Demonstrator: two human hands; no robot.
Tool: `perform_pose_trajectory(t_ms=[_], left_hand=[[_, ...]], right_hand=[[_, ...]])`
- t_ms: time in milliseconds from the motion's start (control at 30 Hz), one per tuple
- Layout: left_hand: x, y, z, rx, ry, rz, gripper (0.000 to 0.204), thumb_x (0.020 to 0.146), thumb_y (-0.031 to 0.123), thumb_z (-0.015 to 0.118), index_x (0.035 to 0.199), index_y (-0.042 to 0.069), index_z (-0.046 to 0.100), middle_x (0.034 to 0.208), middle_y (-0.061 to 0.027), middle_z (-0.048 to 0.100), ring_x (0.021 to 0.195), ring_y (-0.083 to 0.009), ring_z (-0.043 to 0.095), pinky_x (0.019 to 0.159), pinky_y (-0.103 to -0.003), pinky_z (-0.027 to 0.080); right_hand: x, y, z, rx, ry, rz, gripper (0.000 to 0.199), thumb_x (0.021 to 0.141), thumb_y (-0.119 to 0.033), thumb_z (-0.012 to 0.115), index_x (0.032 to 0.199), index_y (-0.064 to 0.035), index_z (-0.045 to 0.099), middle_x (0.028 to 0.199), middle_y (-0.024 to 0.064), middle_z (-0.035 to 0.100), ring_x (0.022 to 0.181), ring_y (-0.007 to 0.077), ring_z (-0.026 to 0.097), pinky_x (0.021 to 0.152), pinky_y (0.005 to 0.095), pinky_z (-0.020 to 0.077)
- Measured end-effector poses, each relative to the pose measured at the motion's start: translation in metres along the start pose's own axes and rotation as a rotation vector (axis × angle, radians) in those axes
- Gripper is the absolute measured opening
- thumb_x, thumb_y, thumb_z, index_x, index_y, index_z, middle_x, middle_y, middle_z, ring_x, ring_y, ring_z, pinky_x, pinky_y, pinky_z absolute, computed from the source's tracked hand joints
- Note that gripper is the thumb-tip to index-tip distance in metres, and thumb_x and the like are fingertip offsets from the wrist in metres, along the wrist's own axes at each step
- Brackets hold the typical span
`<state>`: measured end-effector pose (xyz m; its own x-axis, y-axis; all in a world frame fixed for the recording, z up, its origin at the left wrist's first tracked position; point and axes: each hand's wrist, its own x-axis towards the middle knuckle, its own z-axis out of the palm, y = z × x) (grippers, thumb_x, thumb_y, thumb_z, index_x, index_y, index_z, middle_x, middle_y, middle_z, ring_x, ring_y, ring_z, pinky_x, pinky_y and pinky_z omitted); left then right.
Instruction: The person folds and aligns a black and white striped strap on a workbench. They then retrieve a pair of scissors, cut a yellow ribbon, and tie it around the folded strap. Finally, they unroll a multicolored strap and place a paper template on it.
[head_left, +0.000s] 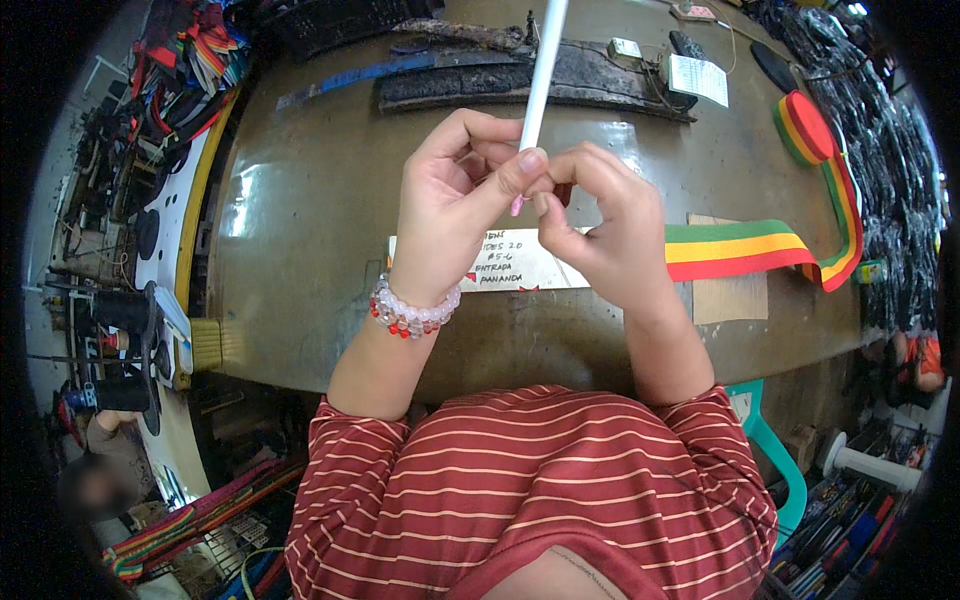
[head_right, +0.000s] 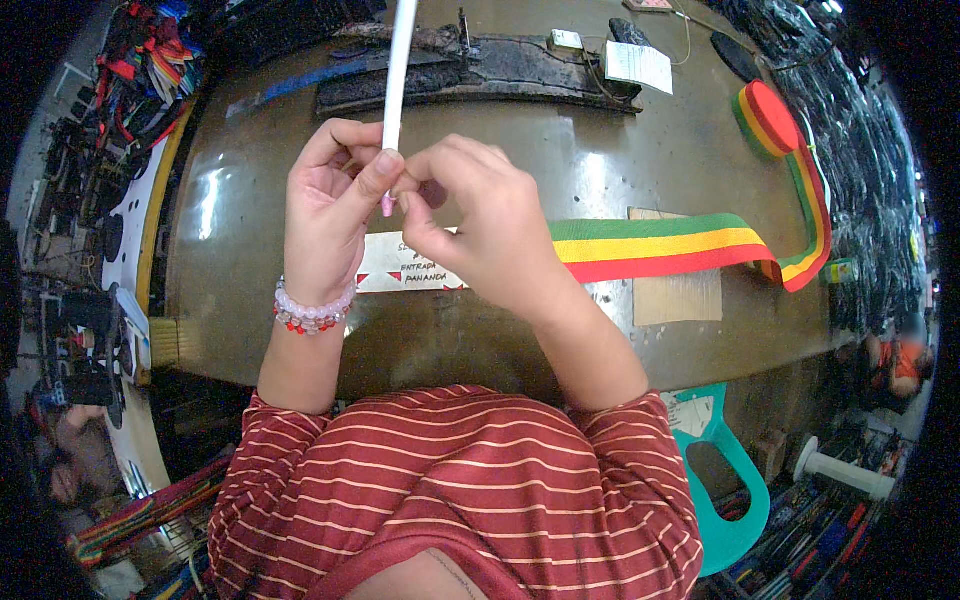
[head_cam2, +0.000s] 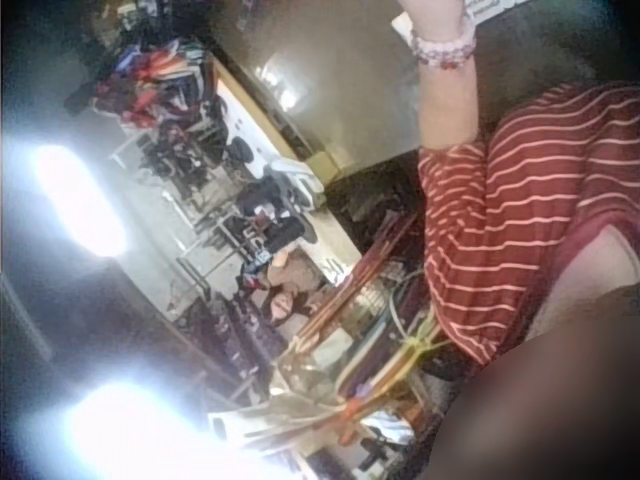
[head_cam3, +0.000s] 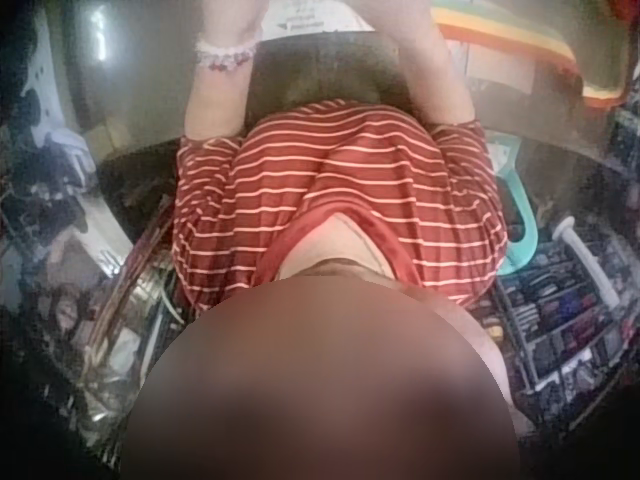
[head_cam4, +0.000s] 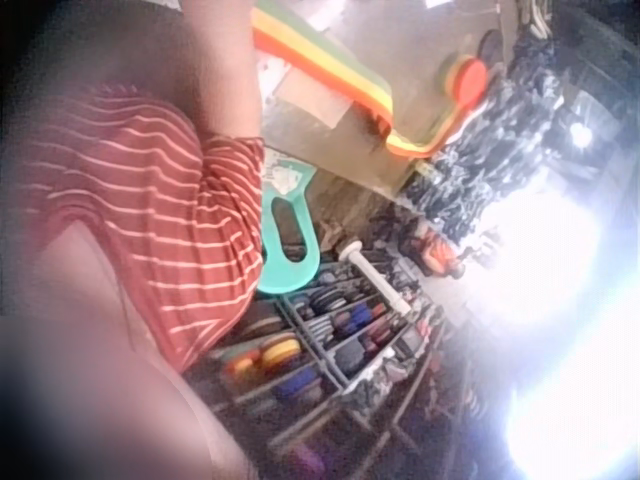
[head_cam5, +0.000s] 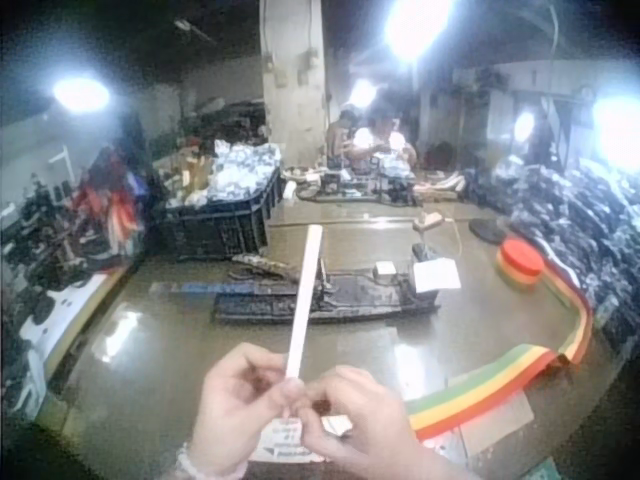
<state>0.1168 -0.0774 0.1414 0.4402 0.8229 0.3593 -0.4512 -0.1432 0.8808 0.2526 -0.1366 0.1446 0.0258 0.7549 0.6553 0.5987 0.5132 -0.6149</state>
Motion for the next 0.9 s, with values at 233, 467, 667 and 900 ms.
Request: perform_pose_trajectory(t_ms=[233,467,667,900], left_hand=[[0.001,0.004,-0.006,0.065,-0.062,-0.078,0.019,0.083,0.006,0.066,0.099,0.000,0.058,0.078,-0.0042,0.064,0.067,-0.0046,0.054,0.057,-0.019,0.043],[-0.005,0.001,-0.002,0.141,-0.132,-0.202,0.021,0.082,0.006,0.068,0.099,-0.001,0.059,0.079,-0.0037,0.063,0.067,-0.0051,0.055,0.060,-0.020,0.047],[-0.014,0.007,0.002,0.437,-0.119,-0.193,0.014,0.084,0.009,0.064,0.094,-0.001,0.066,0.078,-0.0033,0.062,0.068,-0.0067,0.057,0.058,-0.020,0.047],[-0.021,0.020,0.009,0.836,-0.143,0.008,0.012,0.080,0.005,0.064,0.090,0.000,0.067,0.077,-0.0074,0.063,0.064,-0.0118,0.060,0.055,-0.024,0.048]], right_hand=[[0.000,0.014,-0.001,0.906,-0.256,0.565,0.019,0.087,-0.016,0.060,0.093,0.0018,0.059,0.078,0.0003,0.058,0.072,0.0075,0.054,0.066,0.0224,0.0445],[0.004,0.021,-0.003,1.062,0.115,0.505,0.019,0.092,-0.019,0.055,0.098,-0.0011,0.056,0.080,0.0021,0.057,0.065,0.0051,0.051,0.055,0.0180,0.0405],[0.006,0.018,-0.012,0.795,0.239,0.452,0.021,0.091,-0.021,0.057,0.094,-0.0003,0.057,0.073,0.0032,0.057,0.050,0.0045,0.048,0.043,0.0173,0.0381],[0.006,0.016,-0.016,0.708,0.274,0.392,0.020,0.090,-0.019,0.059,0.093,0.0007,0.057,0.071,0.0028,0.059,0.050,0.0035,0.048,0.043,0.0172,0.0384]])
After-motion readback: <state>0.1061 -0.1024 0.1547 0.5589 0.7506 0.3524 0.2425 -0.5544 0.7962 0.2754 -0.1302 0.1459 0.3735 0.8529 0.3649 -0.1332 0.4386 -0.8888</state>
